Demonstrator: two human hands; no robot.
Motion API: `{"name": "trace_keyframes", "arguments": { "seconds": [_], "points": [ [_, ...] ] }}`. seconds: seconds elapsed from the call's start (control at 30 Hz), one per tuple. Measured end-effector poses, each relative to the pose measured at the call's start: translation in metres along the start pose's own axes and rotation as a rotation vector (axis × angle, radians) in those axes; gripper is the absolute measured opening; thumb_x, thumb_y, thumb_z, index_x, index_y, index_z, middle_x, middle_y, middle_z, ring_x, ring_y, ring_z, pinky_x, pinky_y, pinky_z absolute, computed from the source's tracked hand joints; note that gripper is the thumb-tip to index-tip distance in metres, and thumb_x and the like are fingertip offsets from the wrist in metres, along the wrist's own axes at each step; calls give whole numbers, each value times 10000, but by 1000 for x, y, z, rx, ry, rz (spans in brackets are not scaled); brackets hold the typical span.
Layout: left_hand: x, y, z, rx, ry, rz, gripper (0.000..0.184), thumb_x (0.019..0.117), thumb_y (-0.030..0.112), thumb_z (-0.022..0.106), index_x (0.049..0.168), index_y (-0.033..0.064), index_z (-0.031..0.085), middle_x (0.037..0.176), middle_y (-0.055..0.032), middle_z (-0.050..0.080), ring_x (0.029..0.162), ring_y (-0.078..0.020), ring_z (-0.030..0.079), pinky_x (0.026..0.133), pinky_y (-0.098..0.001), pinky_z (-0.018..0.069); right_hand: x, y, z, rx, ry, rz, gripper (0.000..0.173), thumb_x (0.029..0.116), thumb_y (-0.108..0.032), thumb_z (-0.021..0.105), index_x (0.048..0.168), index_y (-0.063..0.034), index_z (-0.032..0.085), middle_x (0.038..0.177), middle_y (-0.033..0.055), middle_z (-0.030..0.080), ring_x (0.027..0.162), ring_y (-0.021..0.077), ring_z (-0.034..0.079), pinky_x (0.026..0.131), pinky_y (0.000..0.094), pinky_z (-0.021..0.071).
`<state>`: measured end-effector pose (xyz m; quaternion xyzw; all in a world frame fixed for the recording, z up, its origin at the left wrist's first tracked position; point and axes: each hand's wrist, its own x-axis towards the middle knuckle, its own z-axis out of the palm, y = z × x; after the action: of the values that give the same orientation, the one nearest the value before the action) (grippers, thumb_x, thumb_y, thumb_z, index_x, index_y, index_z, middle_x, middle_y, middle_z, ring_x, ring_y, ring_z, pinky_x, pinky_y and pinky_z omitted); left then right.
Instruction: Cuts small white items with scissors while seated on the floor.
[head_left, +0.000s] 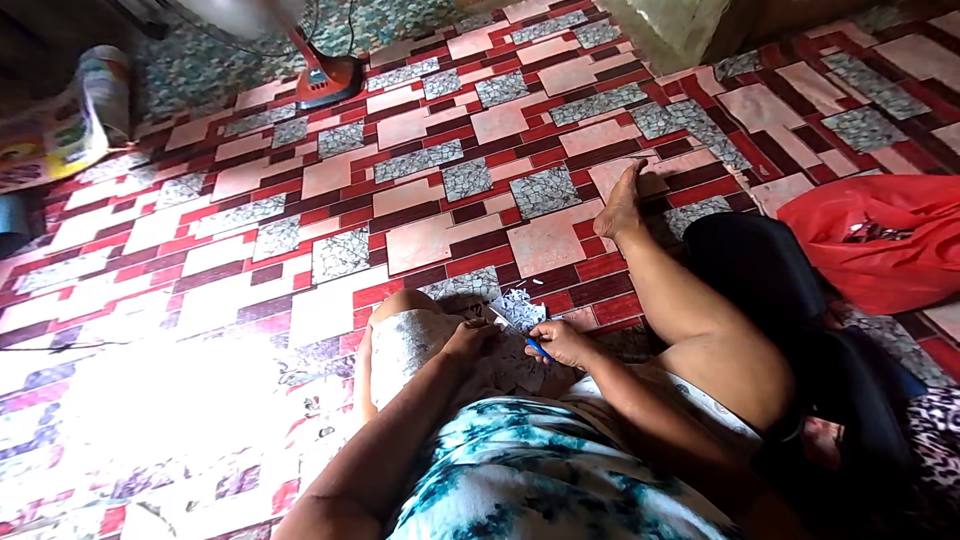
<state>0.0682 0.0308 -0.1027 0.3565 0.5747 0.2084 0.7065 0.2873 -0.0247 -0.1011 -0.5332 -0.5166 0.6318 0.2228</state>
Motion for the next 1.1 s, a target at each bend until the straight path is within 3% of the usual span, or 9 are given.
{"name": "trace_keyframes", "arguments": {
  "seconds": [0.13, 0.3, 0.73, 0.97, 1.1],
  "points": [
    [-1, 1, 2, -5, 7, 1, 78, 1052, 78, 546, 1026, 18, 588, 763, -53, 677, 603, -100, 640, 565, -221, 542, -1, 1, -3, 75, 38, -1, 291, 971, -135, 699, 1178, 53, 619, 888, 46, 668, 683, 46, 611, 662, 209, 536],
    [0, 0, 1, -3, 17, 12, 92, 1055, 87, 549, 1016, 15, 591, 754, -54, 673, 592, -101, 633, 550, -221, 533, -3, -2, -3, -3, -61, 92, 355, 1009, -344, 660, 1171, -31, 622, 829, 1, 652, 653, 41, 568, 580, 209, 443],
    [0, 0, 2, 24, -11, 0, 92, 1055, 96, 553, 1011, 23, 588, 768, -50, 672, 609, -101, 639, 558, -220, 537, 2, 4, 1, -23, -49, 55, 348, 989, -261, 696, 1186, 17, 624, 888, 39, 661, 693, 53, 594, 662, 225, 508],
    [0, 0, 2, 27, -15, 4, 91, 1050, 103, 571, 1021, 19, 594, 762, -46, 673, 597, -94, 636, 559, -217, 540, 0, 3, -1, 18, -23, 32, 296, 957, -156, 726, 1165, 30, 629, 860, 23, 674, 657, 29, 601, 640, 197, 520],
    [-1, 1, 0, 59, -20, 26, 95, 1059, 109, 553, 1023, 29, 589, 776, -36, 668, 616, -97, 631, 572, -225, 537, -1, 3, -1, 22, -42, 34, 291, 984, -203, 695, 1144, 28, 619, 833, 21, 657, 658, 49, 605, 648, 220, 525]
  ]
}}
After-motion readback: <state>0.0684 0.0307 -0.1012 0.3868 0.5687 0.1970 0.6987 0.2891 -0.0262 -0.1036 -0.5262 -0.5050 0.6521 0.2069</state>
